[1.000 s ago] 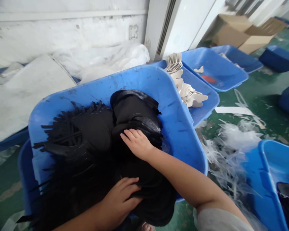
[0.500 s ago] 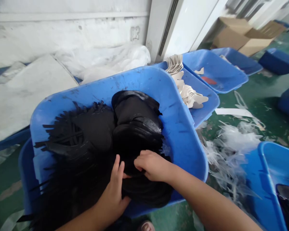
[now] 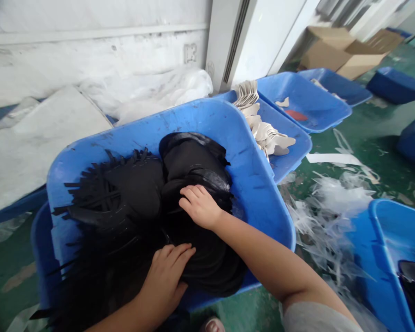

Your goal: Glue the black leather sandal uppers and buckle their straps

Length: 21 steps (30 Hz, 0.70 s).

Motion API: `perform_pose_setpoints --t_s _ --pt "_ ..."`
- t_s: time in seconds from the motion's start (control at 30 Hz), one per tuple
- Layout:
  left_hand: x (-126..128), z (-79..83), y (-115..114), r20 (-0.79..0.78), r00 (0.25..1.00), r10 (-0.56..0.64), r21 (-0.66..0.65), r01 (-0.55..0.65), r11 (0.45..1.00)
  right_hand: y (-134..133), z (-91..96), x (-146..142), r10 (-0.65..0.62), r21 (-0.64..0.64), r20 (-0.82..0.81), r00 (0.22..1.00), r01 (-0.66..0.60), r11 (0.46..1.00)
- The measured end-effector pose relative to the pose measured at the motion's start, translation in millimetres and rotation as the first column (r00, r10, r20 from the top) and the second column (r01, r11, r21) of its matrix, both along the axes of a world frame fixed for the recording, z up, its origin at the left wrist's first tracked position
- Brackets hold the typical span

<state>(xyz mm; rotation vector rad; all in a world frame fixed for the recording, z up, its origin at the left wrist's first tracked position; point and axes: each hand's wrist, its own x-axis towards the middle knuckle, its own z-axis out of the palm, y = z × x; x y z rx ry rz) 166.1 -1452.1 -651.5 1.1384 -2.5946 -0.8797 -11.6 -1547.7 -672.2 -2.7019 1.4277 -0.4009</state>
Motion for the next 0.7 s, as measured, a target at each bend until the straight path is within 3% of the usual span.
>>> perform_pose_setpoints --t_s 0.13,0.3,0.37,0.43,0.57,0.7 --pt "3 -3.8 -1 -0.005 1.0 0.007 -0.127 -0.007 0.992 11 4.7 -1 0.014 -0.013 -0.032 0.999 -0.015 1.0" --pt "5 -0.4 -9 -0.036 0.997 0.07 -0.208 -0.076 0.975 39 17.6 -8 0.133 0.107 0.008 0.991 -0.133 0.985" --pt "5 -3.5 -10 -0.049 0.998 0.036 -0.199 -0.045 0.979 57 22.2 -13 0.161 0.137 0.061 0.985 -0.168 0.976" --pt "5 -9.5 -8 -0.096 0.993 -0.07 -0.229 0.046 0.972 77 27.2 -17 0.141 0.187 0.128 0.982 -0.164 0.969" --pt "2 -12.8 0 -0.217 0.928 -0.303 -0.418 0.192 0.888 116 45.5 -18 -0.083 0.366 0.265 0.961 -0.021 0.93" --pt "-6 16.0 2 -0.266 0.874 -0.406 -0.461 0.255 0.85 145 84.1 -19 -0.36 0.5 0.39 0.848 0.134 0.856"
